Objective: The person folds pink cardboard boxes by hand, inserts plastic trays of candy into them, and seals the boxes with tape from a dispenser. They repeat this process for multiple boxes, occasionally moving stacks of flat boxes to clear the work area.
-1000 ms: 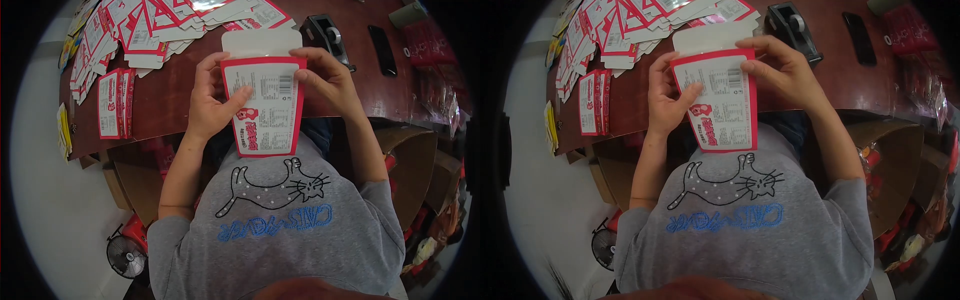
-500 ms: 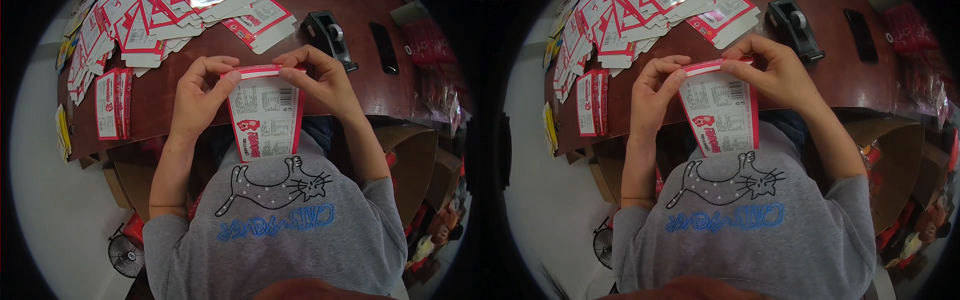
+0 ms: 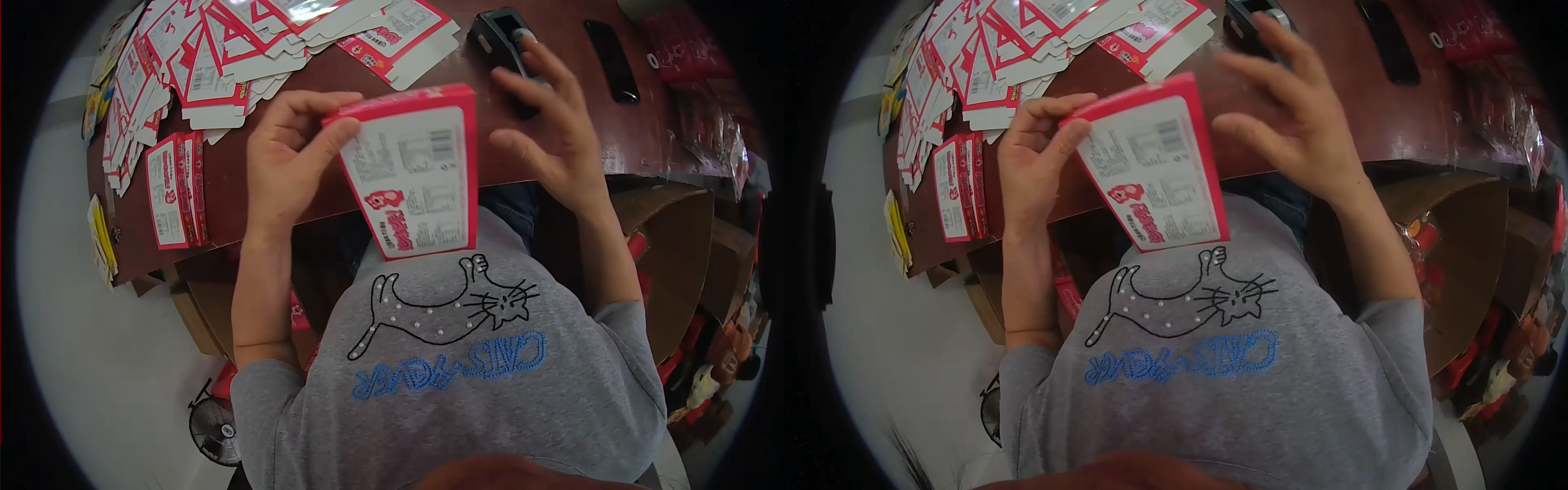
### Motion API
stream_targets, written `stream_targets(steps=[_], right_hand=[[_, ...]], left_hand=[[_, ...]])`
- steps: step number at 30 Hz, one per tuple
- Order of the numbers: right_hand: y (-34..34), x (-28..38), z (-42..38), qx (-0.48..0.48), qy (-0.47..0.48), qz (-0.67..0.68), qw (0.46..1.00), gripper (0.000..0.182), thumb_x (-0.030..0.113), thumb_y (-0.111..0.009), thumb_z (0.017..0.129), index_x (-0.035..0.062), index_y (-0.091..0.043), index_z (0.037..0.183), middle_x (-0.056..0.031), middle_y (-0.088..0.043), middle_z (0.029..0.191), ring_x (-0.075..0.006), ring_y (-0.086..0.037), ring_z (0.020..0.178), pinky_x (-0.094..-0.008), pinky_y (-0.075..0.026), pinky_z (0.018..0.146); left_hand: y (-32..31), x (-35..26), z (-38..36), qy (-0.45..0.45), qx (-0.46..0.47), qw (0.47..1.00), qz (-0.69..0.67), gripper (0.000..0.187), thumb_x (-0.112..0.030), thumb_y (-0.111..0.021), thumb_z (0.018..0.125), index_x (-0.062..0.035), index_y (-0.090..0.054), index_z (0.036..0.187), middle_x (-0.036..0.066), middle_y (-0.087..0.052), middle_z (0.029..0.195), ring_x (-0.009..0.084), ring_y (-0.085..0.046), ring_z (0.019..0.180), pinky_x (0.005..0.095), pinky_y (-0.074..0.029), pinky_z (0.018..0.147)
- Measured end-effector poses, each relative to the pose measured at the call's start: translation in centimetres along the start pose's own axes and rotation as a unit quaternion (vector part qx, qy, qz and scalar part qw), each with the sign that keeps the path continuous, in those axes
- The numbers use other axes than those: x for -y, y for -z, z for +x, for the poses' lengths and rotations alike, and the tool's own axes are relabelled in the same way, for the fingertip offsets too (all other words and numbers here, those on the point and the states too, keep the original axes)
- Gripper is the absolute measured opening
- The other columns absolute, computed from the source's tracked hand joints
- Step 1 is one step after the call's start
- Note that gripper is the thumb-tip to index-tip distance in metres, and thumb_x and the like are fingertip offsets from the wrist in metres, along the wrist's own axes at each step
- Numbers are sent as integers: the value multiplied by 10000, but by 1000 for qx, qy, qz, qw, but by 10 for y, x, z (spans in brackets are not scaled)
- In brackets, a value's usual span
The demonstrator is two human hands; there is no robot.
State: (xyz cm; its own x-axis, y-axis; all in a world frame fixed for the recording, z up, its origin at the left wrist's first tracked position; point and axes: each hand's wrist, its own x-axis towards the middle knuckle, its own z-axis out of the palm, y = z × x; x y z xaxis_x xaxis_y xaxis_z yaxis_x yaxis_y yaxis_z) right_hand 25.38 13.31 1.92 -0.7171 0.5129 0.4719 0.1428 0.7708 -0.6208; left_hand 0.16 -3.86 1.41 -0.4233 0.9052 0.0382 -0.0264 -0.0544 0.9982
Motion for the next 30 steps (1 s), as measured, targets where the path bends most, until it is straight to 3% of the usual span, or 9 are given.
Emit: stream_targets(steps=[1, 5, 7, 10, 11, 13, 16, 25, 30], right_hand=[[4, -15, -10, -54, -51, -53, 996, 597, 269, -857, 788, 51, -629, 1295, -181, -432, 1497, -338, -421, 1401, -414, -437, 1078], [0, -68, -44, -100, -134, -254, 953, 690, 288, -873, 767, 40, -563, 1332, -184, -511, 1419, -328, -525, 1298, -424, -477, 1022], [-9, -82, -39, -64, -312, 26, 947, 702, 317, -869, 768, 24, -535, 1311, -203, -586, 1305, -332, -607, 1166, -444, -502, 966], [-23, -104, -13, -91, -224, -33, 970, 614, 317, -839, 807, 50, -553, 1280, -160, -647, 1211, -277, -652, 1070, -399, -521, 882], [-22, -102, -6, -98, -227, -34, 968, 614, 317, -839, 807, 50, -553, 1280, -160, -647, 1211, -277, -652, 1070, -399, -521, 882], [-13, -99, 13, -46, -411, 214, 885, 451, 290, -802, 849, 80, -621, 1205, -105, -652, 1220, -202, -639, 1072, -345, -503, 837], [-4, -106, 17, -61, -423, 351, 833, 287, 263, -787, 866, 88, -701, 1076, -91, -591, 1335, -140, -618, 1092, -280, -473, 799], [-25, -96, -23, -179, -348, 348, 852, 120, 139, -720, 932, 40, -706, 999, -72, -594, 1340, -122, -612, 1111, -267, -511, 907], [-23, -106, -47, -183, -321, 176, 913, 145, 132, -699, 939, 31, -707, 1042, -59, -653, 1219, -125, -647, 1002, -260, -521, 851]], left_hand=[[9, -5, 9, 15, -15, 999, 34, 269, -21, -727, 911, 32, -591, 1138, 150, -699, 1185, 185, -663, 1090, 311, -547, 956], [46, 14, 61, 34, 39, 996, 69, 293, -63, -692, 950, 28, -583, 1206, 161, -671, 1254, 183, -643, 1145, 300, -528, 991], [40, 29, 82, 3, 34, 994, 108, 362, -76, -682, 961, 31, -570, 1289, 177, -606, 1359, 205, -597, 1233, 320, -507, 1021], [12, 43, 82, -20, 50, 899, 435, 777, -475, -775, 861, 14, -507, 1402, 283, -461, 1480, 369, -488, 1364, 428, -397, 1127], [-3, 47, 71, -40, 56, 805, 589, 986, -642, -781, 752, -41, -459, 1465, 327, -307, 1557, 479, -320, 1446, 528, -327, 1158], [-38, 35, 46, -2, 64, 759, 648, 1003, -647, -786, 737, -75, -444, 1486, 324, -226, 1587, 515, -237, 1461, 578, -307, 1151], [-41, 39, 38, 41, 63, 720, 690, 1048, -620, -803, 701, -148, -389, 1540, 298, -122, 1619, 567, -171, 1448, 674, -300, 1104], [-47, 31, 38, -193, 144, 794, 558, 956, -377, -833, 635, -168, -454, 1487, 184, -337, 1537, 438, -371, 1359, 595, -371, 1054], [-45, 44, 46, -238, 347, 758, 498, 950, -378, -836, 610, -196, -480, 1472, 154, -341, 1571, 389, -369, 1390, 567, -355, 1084]])
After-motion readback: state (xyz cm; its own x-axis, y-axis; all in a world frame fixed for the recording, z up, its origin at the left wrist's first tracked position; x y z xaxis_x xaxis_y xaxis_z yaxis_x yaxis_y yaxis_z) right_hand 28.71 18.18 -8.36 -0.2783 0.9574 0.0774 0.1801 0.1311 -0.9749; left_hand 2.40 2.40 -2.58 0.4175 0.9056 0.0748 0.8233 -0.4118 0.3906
